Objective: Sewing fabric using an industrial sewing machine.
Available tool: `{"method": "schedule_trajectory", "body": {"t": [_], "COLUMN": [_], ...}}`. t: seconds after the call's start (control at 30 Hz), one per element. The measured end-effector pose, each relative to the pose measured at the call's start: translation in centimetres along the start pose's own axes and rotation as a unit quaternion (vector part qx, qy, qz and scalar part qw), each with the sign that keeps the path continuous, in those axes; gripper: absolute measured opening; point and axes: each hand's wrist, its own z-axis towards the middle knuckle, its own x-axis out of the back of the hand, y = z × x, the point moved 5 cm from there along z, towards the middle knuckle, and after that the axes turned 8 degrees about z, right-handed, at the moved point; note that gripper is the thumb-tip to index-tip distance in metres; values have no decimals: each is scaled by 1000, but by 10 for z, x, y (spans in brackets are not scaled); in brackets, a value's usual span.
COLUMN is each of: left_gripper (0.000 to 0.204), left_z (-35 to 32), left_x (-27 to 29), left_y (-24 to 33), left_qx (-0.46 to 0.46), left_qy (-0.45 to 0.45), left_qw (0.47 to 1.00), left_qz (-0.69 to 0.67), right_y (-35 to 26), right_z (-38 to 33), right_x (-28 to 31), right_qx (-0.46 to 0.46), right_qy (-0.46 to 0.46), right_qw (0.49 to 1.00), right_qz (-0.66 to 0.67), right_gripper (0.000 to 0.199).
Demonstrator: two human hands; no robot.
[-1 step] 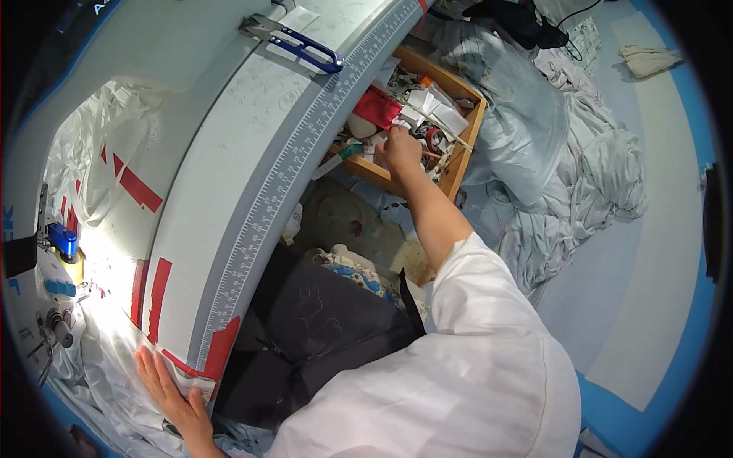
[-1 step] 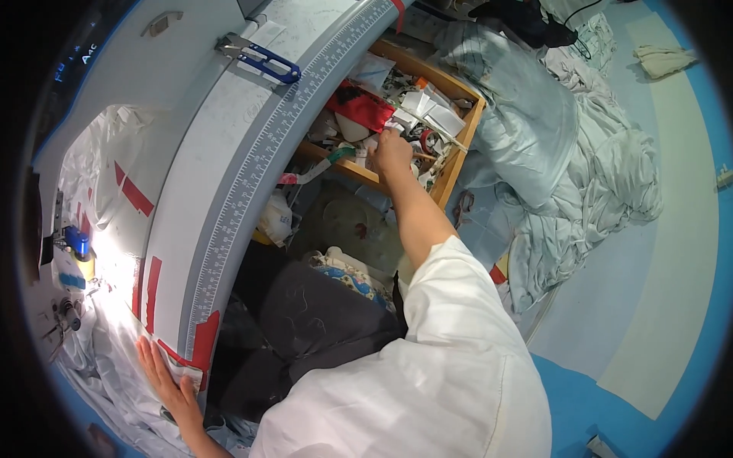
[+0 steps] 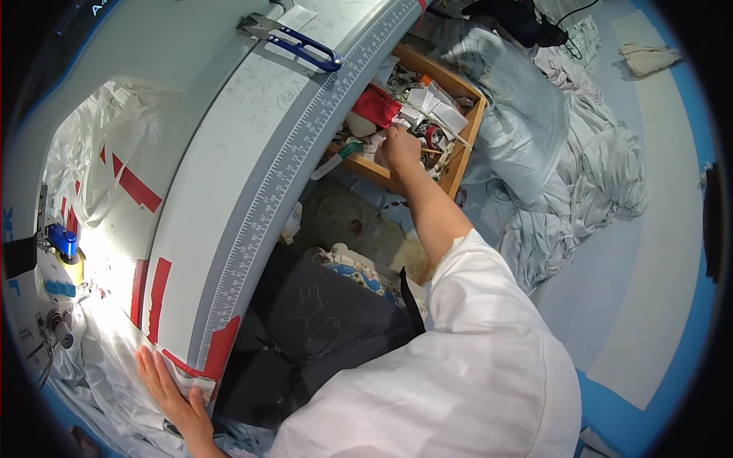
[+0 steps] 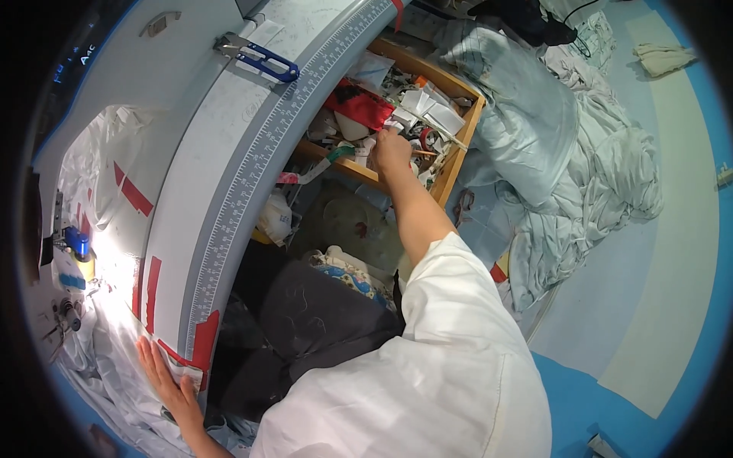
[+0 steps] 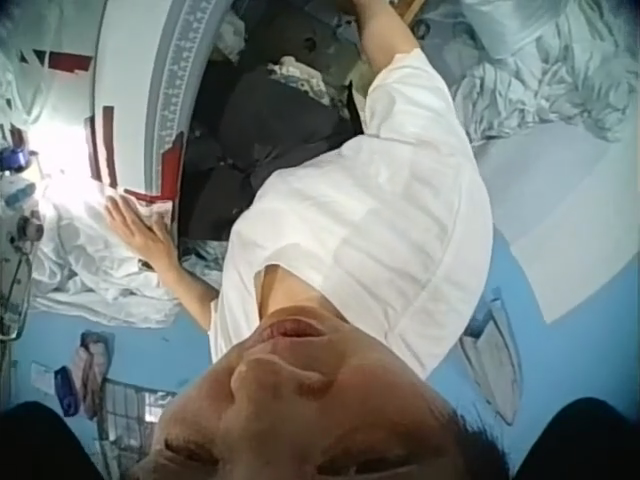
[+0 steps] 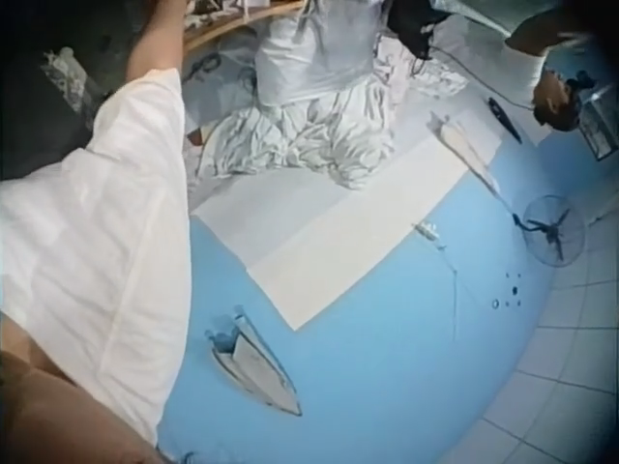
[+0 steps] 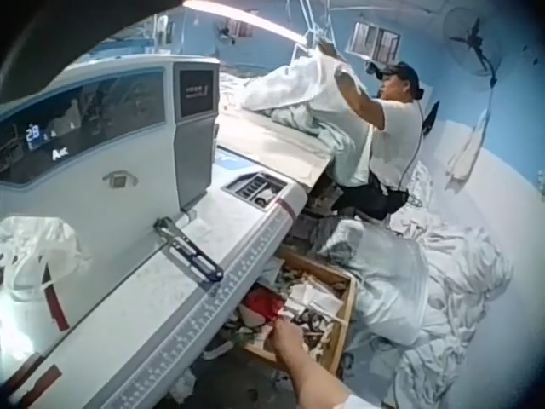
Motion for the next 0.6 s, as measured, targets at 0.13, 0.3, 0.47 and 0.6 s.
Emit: {"method": "schedule_trajectory", "body": {"t": [0.13, 0.3, 0.47, 0.6], "left_gripper": [69, 71, 66, 65], "left_z": [-5, -6, -7, -5], "left_x": [2, -1, 0, 5], "left_y": [-4, -3, -3, -4], "left_qx": [3, 8, -5, 11], "left_qy": [-5, -5, 4, -6], "left_qw": [1000, 1000, 1000, 1000], "left_qz": [10, -1, 7, -21], "right_y": [-12, -14, -12, -15], "right_z": [-1, -5, 0, 7], "right_x": [-4, 9, 15, 39], "right_qx": [57, 38, -5, 1], "right_qy": [3, -14, -52, -7], "right_qw": [998, 998, 984, 961], "right_qz": [7, 43, 172, 277], "right_gripper": [32, 20, 19, 16]}}
